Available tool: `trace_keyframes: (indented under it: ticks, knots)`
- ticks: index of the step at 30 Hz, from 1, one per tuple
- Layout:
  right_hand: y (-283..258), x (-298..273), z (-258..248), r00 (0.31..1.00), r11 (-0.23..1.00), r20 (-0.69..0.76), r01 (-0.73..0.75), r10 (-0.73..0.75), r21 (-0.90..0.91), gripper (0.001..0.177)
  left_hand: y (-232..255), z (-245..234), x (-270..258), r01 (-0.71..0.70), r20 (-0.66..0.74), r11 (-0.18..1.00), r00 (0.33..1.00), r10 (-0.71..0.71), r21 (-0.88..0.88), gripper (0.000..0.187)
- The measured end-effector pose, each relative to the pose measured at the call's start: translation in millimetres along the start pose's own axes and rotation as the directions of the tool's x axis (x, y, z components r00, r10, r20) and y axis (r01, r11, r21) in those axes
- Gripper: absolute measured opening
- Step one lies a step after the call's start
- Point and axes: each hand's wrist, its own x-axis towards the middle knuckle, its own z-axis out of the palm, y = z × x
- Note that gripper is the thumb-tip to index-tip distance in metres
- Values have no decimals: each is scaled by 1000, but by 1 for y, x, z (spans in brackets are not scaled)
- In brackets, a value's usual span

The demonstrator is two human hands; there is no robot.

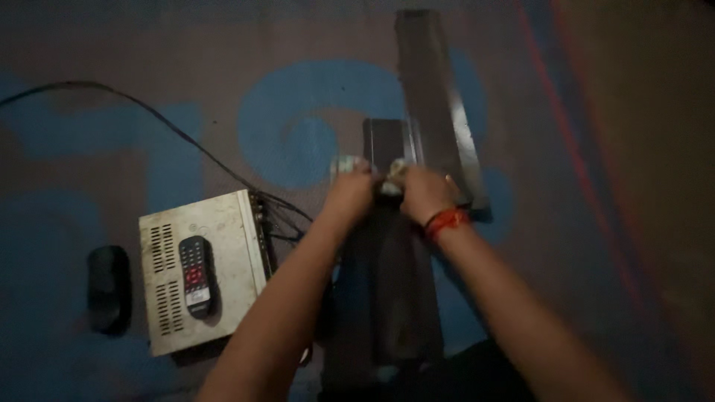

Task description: The person wipes down fan blades using a cloth while sitting near an electronic device and a remote.

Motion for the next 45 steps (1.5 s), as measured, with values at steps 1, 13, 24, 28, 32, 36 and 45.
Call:
trace_keyframes:
  ticks: [1, 13, 24, 28, 32, 36, 45]
  knots:
    - [0, -13, 6, 1000, 1000, 17, -1, 1, 9, 45, 7, 3, -16, 43, 36, 999, 998, -42, -19, 38]
    - [1, -133, 53, 959, 995, 273, -85, 69, 46, 53, 43, 62, -166, 13, 74, 998, 997, -9, -58, 37]
    - [9, -149, 45, 924, 987, 378, 2, -62, 159, 45, 76, 25, -214, 47, 245, 995, 969, -23, -92, 31]
    - [-6, -137, 25, 970, 967, 235, -111, 55, 230, 43, 77, 4, -181, 30, 22, 993, 999, -28, -116, 27]
    - [-12, -90, -12, 996, 979, -10, -81, 84, 189, 50, 57, -25, -115, 94, -65, 987, 993, -103, -128, 34]
    - [1, -19, -27, 977, 984, -209, 68, -33, 162, 55, 27, -39, -29, -65, -379, 997, 924, 45, -39, 34]
    - [37, 118, 13, 898, 961, -365, 181, -248, -210, 47, -26, 0, 109, -129, -384, 985, 908, 165, 119, 30]
